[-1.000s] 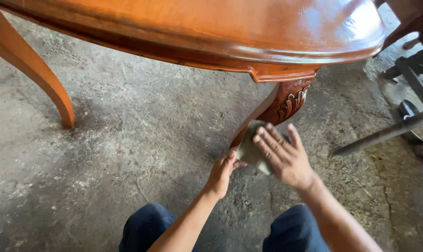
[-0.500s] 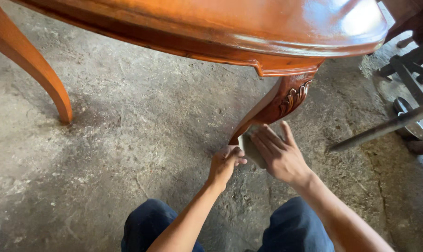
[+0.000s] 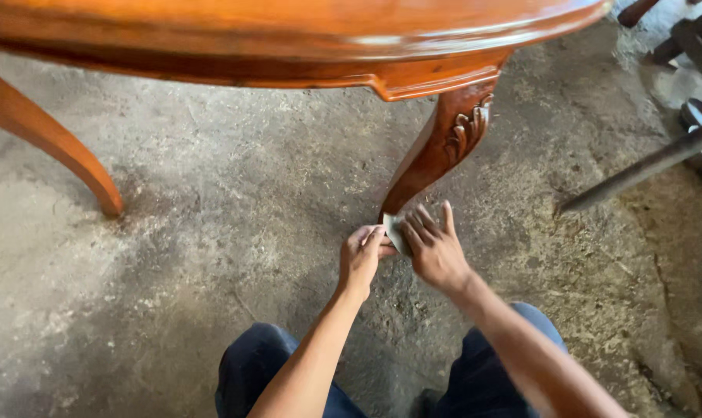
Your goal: The person kneels on the workshop floor and sands a glossy wooden table, rubbing an abrasive pad by hand along the table edge, apron, and carved legs. They work around the table, repositioning the pad and steadying the tabletop with the other hand while sanding different surfaces.
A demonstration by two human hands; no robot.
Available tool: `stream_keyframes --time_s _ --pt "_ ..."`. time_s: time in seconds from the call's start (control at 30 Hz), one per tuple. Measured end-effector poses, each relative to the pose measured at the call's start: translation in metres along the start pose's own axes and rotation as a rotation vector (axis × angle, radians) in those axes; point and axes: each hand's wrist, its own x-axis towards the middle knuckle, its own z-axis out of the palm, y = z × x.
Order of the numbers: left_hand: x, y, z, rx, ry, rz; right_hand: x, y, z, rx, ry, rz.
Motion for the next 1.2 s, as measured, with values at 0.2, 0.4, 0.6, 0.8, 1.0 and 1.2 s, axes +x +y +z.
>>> stream_keyframes --time_s 0.2,0.4,0.6,0.8,1.0,1.2 --pt "0.0 0.015 0.01 0.203 0.062 0.15 -0.043 0.035 -0.035 0.99 0.462 1.098" --pt "0.014 0.065 0.061 0.162 -0.006 0.241 0.05 0.091 -0.06 1.063 0.74 0.835" --pt "0.049 0.105 0.11 0.06 -0.08 0.358 0.038 0.037 -0.031 1.109 0.692 0.577" --pt "-0.004 0.095 0.09 0.359 -0.08 0.422 0.02 0.098 -0.02 1.273 0.758 0.819" --pt "-0.085 0.18 0.091 0.98 0.251 1.015 0.131 0.159 -0.087 0.806 0.935 0.094" --pt "-0.147 0.25 0.11 1.009 0.198 1.284 0.093 0.157 -0.092 0.733 0.753 -0.018"
